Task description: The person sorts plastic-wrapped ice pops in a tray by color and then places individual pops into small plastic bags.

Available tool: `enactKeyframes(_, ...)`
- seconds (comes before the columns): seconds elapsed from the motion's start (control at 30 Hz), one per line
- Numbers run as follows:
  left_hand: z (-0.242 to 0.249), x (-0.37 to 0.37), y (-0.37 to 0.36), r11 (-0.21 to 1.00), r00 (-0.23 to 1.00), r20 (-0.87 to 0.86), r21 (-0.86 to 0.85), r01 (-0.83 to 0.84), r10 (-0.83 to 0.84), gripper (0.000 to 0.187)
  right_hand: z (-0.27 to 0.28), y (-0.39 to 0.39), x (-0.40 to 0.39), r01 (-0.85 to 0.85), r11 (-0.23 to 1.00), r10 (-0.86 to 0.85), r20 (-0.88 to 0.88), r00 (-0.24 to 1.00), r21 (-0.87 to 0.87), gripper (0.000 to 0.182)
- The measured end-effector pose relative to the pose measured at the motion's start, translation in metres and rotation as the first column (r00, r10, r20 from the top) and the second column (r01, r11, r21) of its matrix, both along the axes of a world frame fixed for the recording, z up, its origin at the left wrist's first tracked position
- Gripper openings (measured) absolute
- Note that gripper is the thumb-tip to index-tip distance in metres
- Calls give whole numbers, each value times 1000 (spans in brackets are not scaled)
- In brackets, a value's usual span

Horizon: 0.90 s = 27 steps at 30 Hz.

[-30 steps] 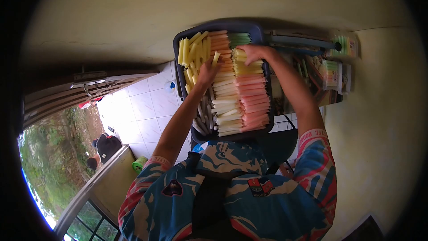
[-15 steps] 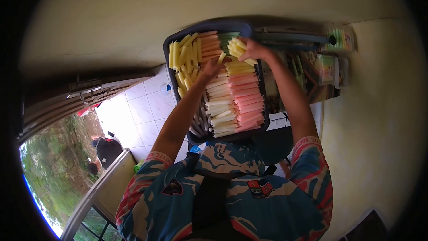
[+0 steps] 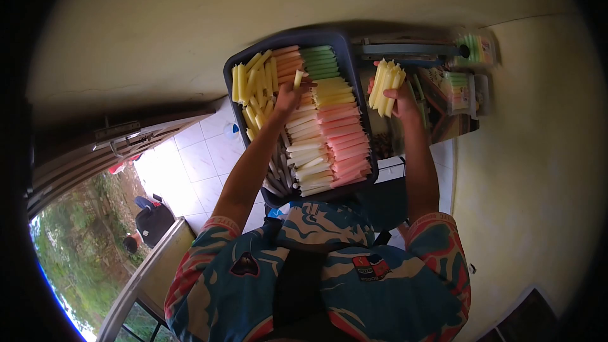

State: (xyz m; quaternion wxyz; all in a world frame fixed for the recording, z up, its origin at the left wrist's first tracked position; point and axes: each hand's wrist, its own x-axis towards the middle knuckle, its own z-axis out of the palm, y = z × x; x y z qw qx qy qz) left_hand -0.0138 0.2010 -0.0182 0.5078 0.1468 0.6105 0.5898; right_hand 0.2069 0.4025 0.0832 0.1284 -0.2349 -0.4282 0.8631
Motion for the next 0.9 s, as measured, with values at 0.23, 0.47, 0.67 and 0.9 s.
enactKeyframes(0.23, 64, -13, -67, 990, 990, 31, 19, -138, 138, 24, -15, -55, 16, 50, 962, -71, -68, 995, -270, 81)
enactKeyframes(0.47, 63, -10, -132, 943, 949, -77, -116, -313, 306, 19, -19, -121, 13, 28, 887, -41, -20, 999, -461, 65)
enactKeyframes(0.67, 45, -13, -92, 982, 987, -136, -155, -106, 85, 19, -19, -138, 30, -58, 916, 80, 38, 996, -397, 59)
enactKeyframes(0.9, 18, -30, 16, 958, 891, -368, -203, 201, -265, 26, -7, -116, 46, -8, 964, 0, -28, 1000, -266, 74)
